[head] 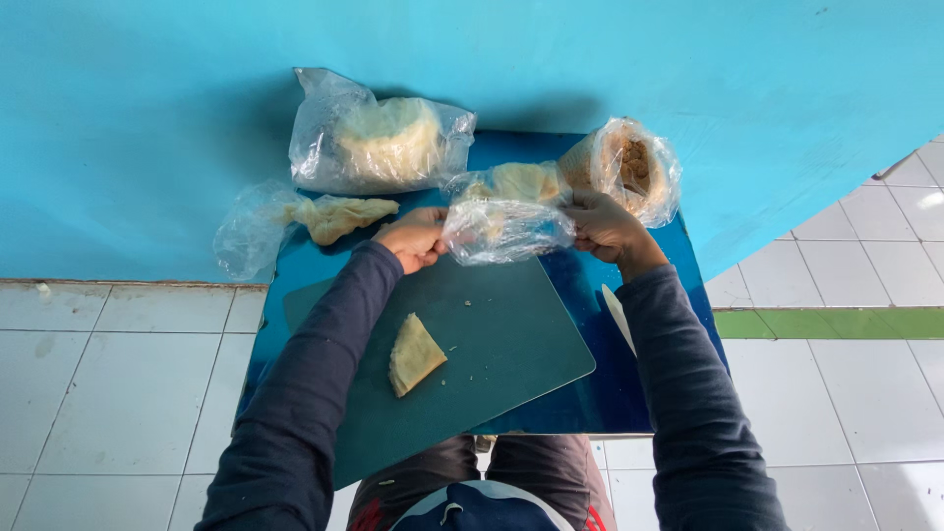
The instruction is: The person cuts a round disc of dough on a cutting board into wedges using a knife, then stretches and flattens each wedge by hand and arranges the flattened pieces in a row on the table. They work through the wedges one at a time, placing each finished piece beside the previous ones.
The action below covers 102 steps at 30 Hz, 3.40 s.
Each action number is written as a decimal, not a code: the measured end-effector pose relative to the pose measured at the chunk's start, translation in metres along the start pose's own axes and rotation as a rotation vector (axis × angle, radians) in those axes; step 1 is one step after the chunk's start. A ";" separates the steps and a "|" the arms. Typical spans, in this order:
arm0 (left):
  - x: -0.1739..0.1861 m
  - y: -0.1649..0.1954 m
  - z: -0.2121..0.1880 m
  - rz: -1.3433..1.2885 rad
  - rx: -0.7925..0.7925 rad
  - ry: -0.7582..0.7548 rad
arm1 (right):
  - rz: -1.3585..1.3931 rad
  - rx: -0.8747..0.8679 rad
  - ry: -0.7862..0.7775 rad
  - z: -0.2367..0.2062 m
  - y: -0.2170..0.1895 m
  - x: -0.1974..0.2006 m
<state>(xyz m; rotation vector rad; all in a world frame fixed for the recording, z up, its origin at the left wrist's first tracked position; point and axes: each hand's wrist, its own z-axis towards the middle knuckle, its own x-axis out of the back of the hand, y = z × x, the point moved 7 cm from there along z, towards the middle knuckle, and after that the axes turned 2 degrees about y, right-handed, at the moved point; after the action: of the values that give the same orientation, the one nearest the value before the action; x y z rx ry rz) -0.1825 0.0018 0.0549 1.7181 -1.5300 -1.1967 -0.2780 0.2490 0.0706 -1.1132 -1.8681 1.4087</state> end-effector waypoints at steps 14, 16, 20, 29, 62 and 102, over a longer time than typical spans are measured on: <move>0.012 0.028 0.026 -0.278 -0.368 -0.050 | 0.258 0.108 -0.072 0.017 -0.018 -0.011; 0.015 0.035 0.023 -0.031 -0.512 -0.001 | 0.127 0.138 -0.077 0.022 -0.015 -0.006; 0.016 0.040 0.016 0.729 -0.690 0.269 | -0.526 0.306 0.075 0.027 -0.013 0.005; -0.027 0.047 0.003 1.436 -1.258 0.454 | -1.202 0.741 0.428 0.025 -0.019 -0.023; -0.005 0.045 -0.041 1.463 -0.994 0.264 | -0.948 0.354 0.377 -0.159 -0.053 0.013; 0.019 -0.099 -0.254 0.944 -0.854 0.719 | -1.098 0.787 -0.653 -0.117 0.005 -0.273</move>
<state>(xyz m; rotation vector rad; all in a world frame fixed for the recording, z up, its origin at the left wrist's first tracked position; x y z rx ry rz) 0.0862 -0.0364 0.0826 0.5736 -0.9245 -0.4799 -0.0428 0.0743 0.1167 0.7487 -1.5348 1.5616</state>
